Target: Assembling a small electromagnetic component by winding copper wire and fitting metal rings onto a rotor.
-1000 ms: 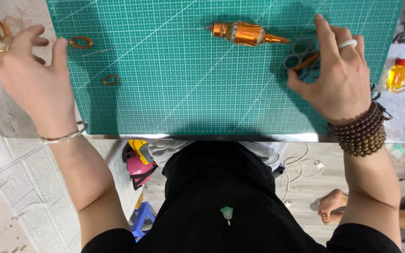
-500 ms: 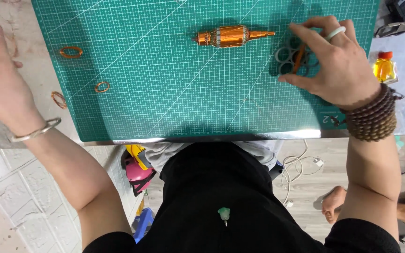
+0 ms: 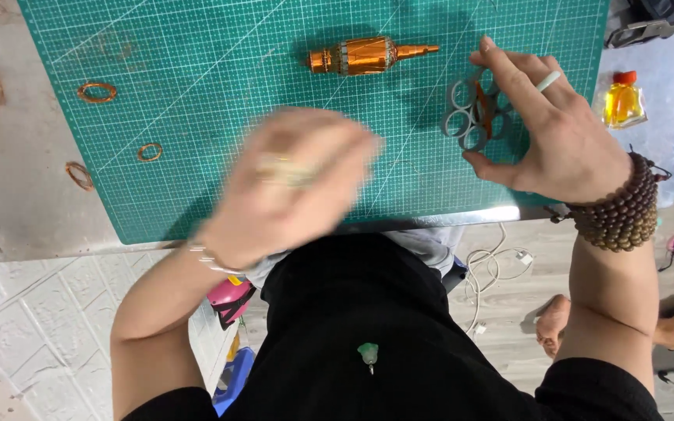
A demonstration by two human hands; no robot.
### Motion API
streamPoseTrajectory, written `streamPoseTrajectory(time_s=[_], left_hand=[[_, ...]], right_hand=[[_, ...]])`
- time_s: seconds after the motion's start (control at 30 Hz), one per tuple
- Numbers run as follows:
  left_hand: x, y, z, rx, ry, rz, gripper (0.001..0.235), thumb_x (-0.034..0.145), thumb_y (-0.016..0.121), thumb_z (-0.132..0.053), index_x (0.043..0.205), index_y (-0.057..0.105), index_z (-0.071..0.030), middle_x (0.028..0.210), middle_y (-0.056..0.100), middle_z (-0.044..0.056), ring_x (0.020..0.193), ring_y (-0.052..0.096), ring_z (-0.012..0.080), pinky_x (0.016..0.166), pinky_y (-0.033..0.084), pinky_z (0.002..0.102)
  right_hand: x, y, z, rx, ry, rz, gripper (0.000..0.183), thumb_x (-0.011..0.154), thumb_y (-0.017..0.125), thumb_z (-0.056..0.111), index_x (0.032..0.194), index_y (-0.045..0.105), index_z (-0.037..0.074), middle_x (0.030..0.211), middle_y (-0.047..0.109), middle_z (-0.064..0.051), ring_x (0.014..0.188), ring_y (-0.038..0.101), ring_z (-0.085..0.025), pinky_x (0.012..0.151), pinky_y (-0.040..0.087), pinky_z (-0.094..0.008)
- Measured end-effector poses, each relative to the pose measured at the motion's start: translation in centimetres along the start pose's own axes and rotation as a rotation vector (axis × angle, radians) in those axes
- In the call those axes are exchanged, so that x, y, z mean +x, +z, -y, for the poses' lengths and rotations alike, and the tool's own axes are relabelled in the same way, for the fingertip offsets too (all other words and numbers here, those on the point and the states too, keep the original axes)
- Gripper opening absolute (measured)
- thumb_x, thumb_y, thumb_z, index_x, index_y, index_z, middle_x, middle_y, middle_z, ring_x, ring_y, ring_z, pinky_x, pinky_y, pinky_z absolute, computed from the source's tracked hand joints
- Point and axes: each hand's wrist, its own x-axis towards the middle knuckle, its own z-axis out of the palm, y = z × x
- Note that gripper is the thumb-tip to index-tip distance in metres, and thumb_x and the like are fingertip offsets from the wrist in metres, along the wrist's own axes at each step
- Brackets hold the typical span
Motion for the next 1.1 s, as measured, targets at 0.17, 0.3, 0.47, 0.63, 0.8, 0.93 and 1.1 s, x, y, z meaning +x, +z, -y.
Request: streamPoseTrajectory(time_s=[0.17, 0.3, 0.47, 0.63, 0.8, 0.93, 1.1], left_hand=[[5.9, 2.7, 5.1, 1.5, 0.139, -0.111, 0.051, 0.095, 0.061, 0.004, 0.137, 0.032, -0.003, 0.135, 0.051, 0.02, 0.126, 0.056, 0.0322, 0.114, 0.045, 0.045], [7.2, 1.3, 4.4, 1.47, 0.203, -0.051, 0.032, 0.085, 0.071, 0.0, 0.112, 0.056, 0.005, 0.084, 0.059, 0.013, 0.084, 0.058, 0.0256, 0.087, 0.049, 0.041], [7.2, 0.6, 3.2, 1.221, 0.28, 0.056, 0.012, 0.095, 0.06, -0.017, 0.095, 0.058, -0.005, 0.081, 0.064, 0.004, 0.061, 0.052, 0.0122, 0.072, 0.042, 0.03], [7.3, -0.5, 2.9, 1.112, 0.324, -0.05, 0.011, 0.096, 0.055, -0.007, 0.095, 0.061, 0.003, 0.08, 0.059, 0.01, 0.062, 0.052, 0.015, 0.055, 0.043, 0.024], [7.6, -1.4, 2.7, 1.084, 0.371, -0.289, 0.016, 0.098, 0.049, -0.008, 0.09, 0.059, 0.001, 0.07, 0.053, 0.006, 0.051, 0.04, 0.0112, 0.049, 0.03, 0.023], [7.4, -1.2, 3.0, 1.08, 0.326, -0.236, 0.014, 0.097, 0.052, -0.008, 0.09, 0.06, 0.002, 0.078, 0.055, 0.009, 0.061, 0.048, 0.0143, 0.056, 0.039, 0.025], [7.4, -1.4, 1.5, 1.092, 0.284, -0.142, 0.016, 0.097, 0.052, -0.008, 0.09, 0.062, 0.002, 0.085, 0.054, 0.009, 0.07, 0.052, 0.0188, 0.065, 0.042, 0.03]], right_hand=[[-0.2, -1.0, 1.4, 0.149, -0.004, 0.007, 0.096, 0.077, 0.076, 0.019, 0.149, 0.018, -0.003, 0.14, 0.048, -0.021, 0.113, 0.053, -0.036, 0.082, 0.056, -0.042], [-0.3, -1.9, 0.5, 0.373, -0.087, 0.0, 0.09, 0.072, 0.075, 0.018, 0.143, 0.025, -0.008, 0.132, 0.051, -0.029, 0.119, 0.055, -0.039, 0.093, 0.056, -0.042], [-1.1, -2.0, 0.5, 0.186, 0.183, -0.287, 0.069, 0.087, 0.082, 0.014, 0.137, 0.043, -0.015, 0.113, 0.04, -0.025, 0.093, 0.052, -0.033, 0.073, 0.053, -0.037], [-1.3, -2.0, -0.6, 0.213, 0.229, -0.127, 0.048, 0.091, 0.073, 0.009, 0.13, 0.055, -0.014, 0.097, 0.065, -0.024, 0.081, 0.065, -0.028, 0.068, 0.054, -0.034], [-2.6, -3.0, -2.3, 0.499, 0.301, 0.282, 0.083, 0.063, 0.072, 0.014, 0.137, 0.04, 0.0, 0.082, 0.07, -0.01, 0.064, 0.072, -0.017, 0.055, 0.062, -0.025], [-5.9, -3.5, -6.4, 0.859, -0.033, 0.282, 0.073, 0.07, 0.071, 0.028, 0.131, 0.04, 0.002, 0.082, 0.075, 0.001, 0.067, 0.08, -0.005, 0.058, 0.072, -0.012], [-8.8, -1.6, -6.7, 0.8, 0.354, -0.331, 0.047, 0.095, 0.054, 0.018, 0.138, 0.041, 0.005, 0.118, 0.056, -0.01, 0.099, 0.062, -0.015, 0.076, 0.055, -0.019]])
